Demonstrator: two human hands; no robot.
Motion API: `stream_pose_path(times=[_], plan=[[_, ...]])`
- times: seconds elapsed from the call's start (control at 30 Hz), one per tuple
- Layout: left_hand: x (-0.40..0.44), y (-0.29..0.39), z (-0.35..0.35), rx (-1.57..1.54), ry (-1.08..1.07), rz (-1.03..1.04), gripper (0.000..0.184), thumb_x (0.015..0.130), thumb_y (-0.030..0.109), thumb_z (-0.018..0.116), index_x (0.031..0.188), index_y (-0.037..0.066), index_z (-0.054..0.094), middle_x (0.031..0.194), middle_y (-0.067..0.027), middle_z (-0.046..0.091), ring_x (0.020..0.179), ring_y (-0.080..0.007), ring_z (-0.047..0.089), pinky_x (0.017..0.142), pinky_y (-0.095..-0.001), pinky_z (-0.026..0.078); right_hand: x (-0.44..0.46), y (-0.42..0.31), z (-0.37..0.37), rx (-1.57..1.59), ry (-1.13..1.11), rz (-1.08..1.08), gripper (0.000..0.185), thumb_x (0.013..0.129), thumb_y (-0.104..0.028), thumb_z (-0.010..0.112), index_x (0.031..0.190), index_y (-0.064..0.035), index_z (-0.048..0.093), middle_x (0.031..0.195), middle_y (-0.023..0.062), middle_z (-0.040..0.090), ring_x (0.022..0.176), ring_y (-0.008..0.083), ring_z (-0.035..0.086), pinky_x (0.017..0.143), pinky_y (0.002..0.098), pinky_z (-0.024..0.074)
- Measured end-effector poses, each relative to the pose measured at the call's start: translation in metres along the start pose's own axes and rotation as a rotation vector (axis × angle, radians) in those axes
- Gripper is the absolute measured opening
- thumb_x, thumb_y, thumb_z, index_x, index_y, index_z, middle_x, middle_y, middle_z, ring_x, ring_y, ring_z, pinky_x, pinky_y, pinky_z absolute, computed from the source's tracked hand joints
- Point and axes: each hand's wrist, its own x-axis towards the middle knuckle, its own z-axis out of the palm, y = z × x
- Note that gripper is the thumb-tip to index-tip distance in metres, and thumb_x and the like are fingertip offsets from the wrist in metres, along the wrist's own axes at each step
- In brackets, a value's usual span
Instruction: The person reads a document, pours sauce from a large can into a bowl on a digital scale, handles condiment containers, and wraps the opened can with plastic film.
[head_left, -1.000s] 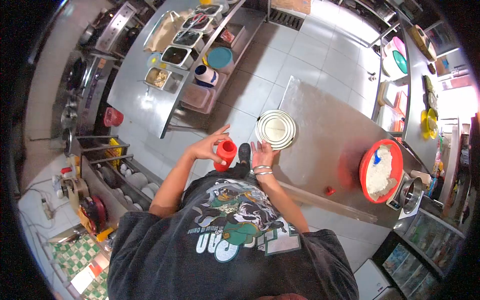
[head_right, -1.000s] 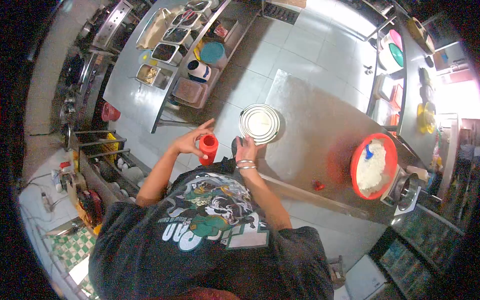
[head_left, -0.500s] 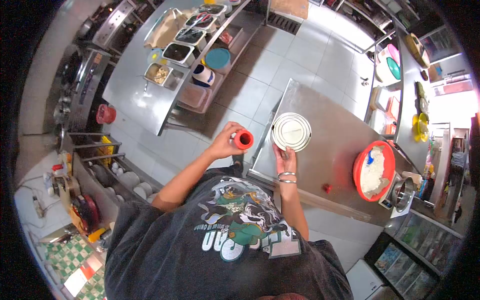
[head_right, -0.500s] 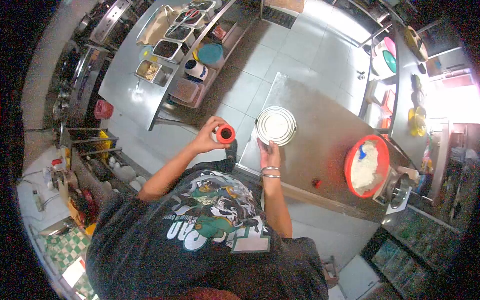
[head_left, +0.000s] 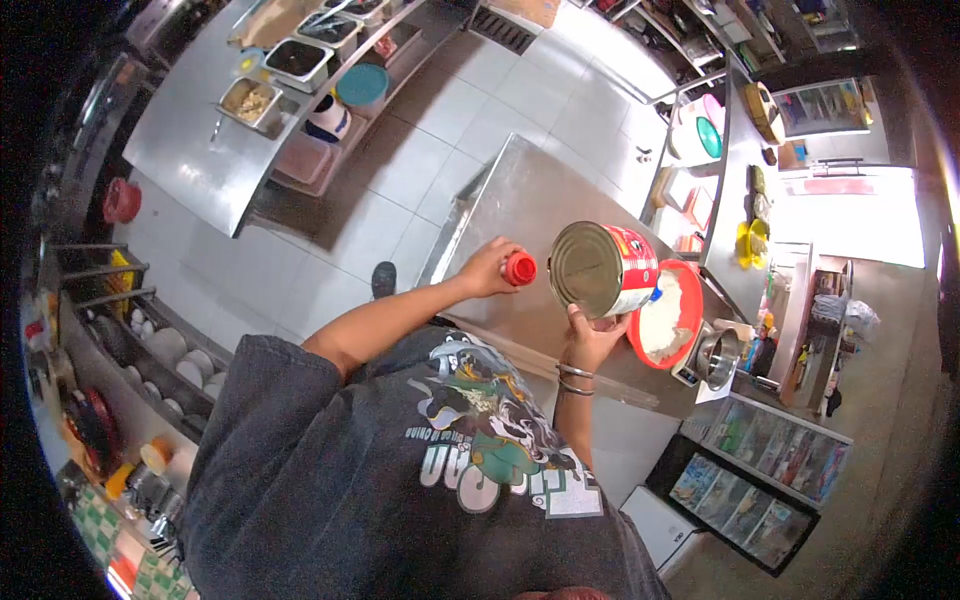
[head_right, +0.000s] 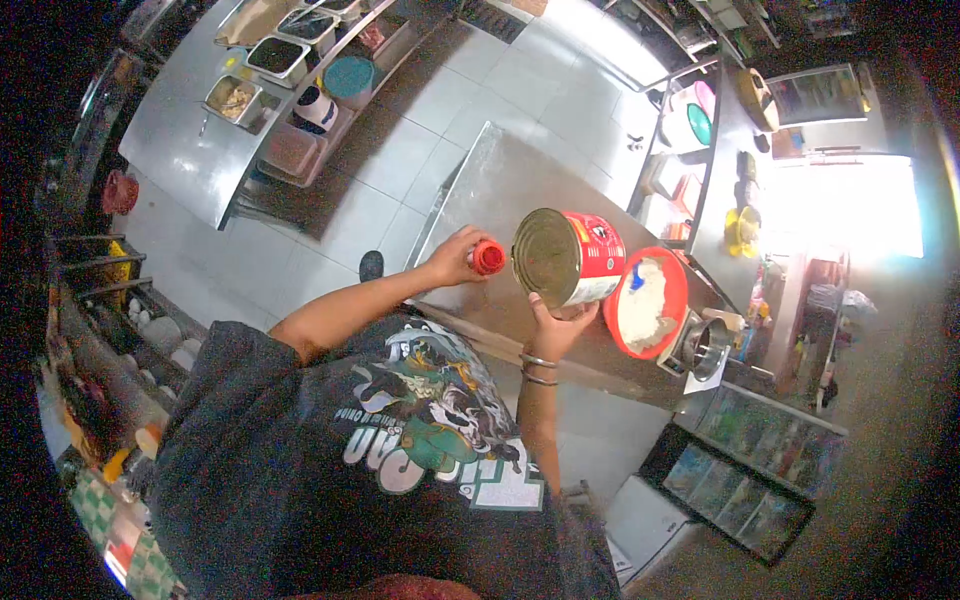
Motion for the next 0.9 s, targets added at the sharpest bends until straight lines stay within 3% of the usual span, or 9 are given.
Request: stream_pose_path(times=[0.03,0.13,0.33,0.43,0.57,0.67,0.73,0.9], plan=[[0.002,-0.004,0.004,-0.005,0.009,0.002,0.072,0.06,0.019,0.093,0.123,0.01,0.06,0.119,-0.0126,0.059,0.113,-0.0335,0.059,0.099,-0.0403,0.048,-0.002,-0.003,0.001,-0.009,0.021,0.002,0.115,0.062,0.008,0.085,0.154,-0.0029,0.017,0.152,0.0171,0.032,0.142,0.03,0.033,0.116,0.0453,0.0355],[0.007,-0.009,0.011,0.073,0.064,0.058,0.068,0.059,0.025,0.092,0.119,0.013,0.062,0.113,-0.0119,0.059,0.109,-0.0338,0.059,0.094,-0.0429,0.05,-0.002,-0.003,0.001,-0.141,-0.014,-0.101,0.119,0.063,0.009,0.084,0.156,-0.0037,0.012,0.157,0.0174,0.024,0.145,0.0304,0.029,0.118,0.0465,0.0349],[0.015,0.004,0.014,0.08,0.081,0.07,0.065,0.059,0.029,0.089,0.117,0.014,0.063,0.111,-0.0117,0.06,0.104,-0.0351,0.059,0.088,-0.0444,0.049,-0.012,-0.009,0.014,-0.056,0.003,-0.07,0.124,0.062,0.017,0.081,0.157,-0.0062,0.004,0.162,0.0164,0.012,0.147,0.0319,0.027,0.117,0.0491,0.0379],[0.015,0.005,0.014,0.074,0.1,0.095,0.065,0.059,0.028,0.088,0.117,0.015,0.063,0.11,-0.0113,0.059,0.105,-0.0347,0.059,0.089,-0.0445,0.048,-0.014,-0.017,0.015,-0.046,-0.015,-0.075,0.124,0.063,0.016,0.08,0.157,-0.0086,0.003,0.159,0.0125,0.019,0.145,0.0283,0.03,0.119,0.0475,0.0315],[0.013,0.006,0.014,0.076,0.108,0.091,0.067,0.058,0.028,0.089,0.119,0.016,0.062,0.112,-0.01,0.058,0.11,-0.0337,0.057,0.093,-0.0454,0.046,-0.018,-0.032,0.017,-0.044,-0.021,-0.075,0.126,0.062,0.016,0.082,0.158,-0.0093,0.003,0.159,0.0116,0.019,0.144,0.0277,0.031,0.119,0.047,0.0324],[0.014,0.005,0.015,0.066,0.114,0.089,0.069,0.057,0.028,0.089,0.119,0.016,0.062,0.113,-0.0093,0.058,0.111,-0.0332,0.056,0.094,-0.0461,0.045,-0.018,-0.036,0.015,-0.115,-0.024,-0.074,0.129,0.061,0.017,0.081,0.158,-0.0108,0.002,0.158,0.0127,0.02,0.143,0.0284,0.03,0.116,0.047,0.0357],[0.013,0.006,0.015,0.068,0.126,0.086,0.069,0.057,0.028,0.089,0.12,0.016,0.062,0.113,-0.0089,0.058,0.112,-0.0329,0.056,0.094,-0.0464,0.045,-0.015,-0.022,0.002,-0.294,0.013,-0.178,0.131,0.059,0.019,0.081,0.158,-0.0117,0.002,0.154,0.0148,0.025,0.139,0.0295,0.037,0.111,0.0467,0.0428],[0.01,0.01,0.015,0.095,0.116,0.061,0.071,0.056,0.03,0.09,0.12,0.016,0.062,0.113,-0.0082,0.058,0.114,-0.0326,0.055,0.095,-0.0458,0.043,-0.014,-0.031,-0.012,-0.291,-0.013,-0.174,0.133,0.056,0.021,0.081,0.158,-0.0114,0.003,0.149,0.016,0.031,0.126,0.0284,0.049,0.098,0.0428,0.053]])
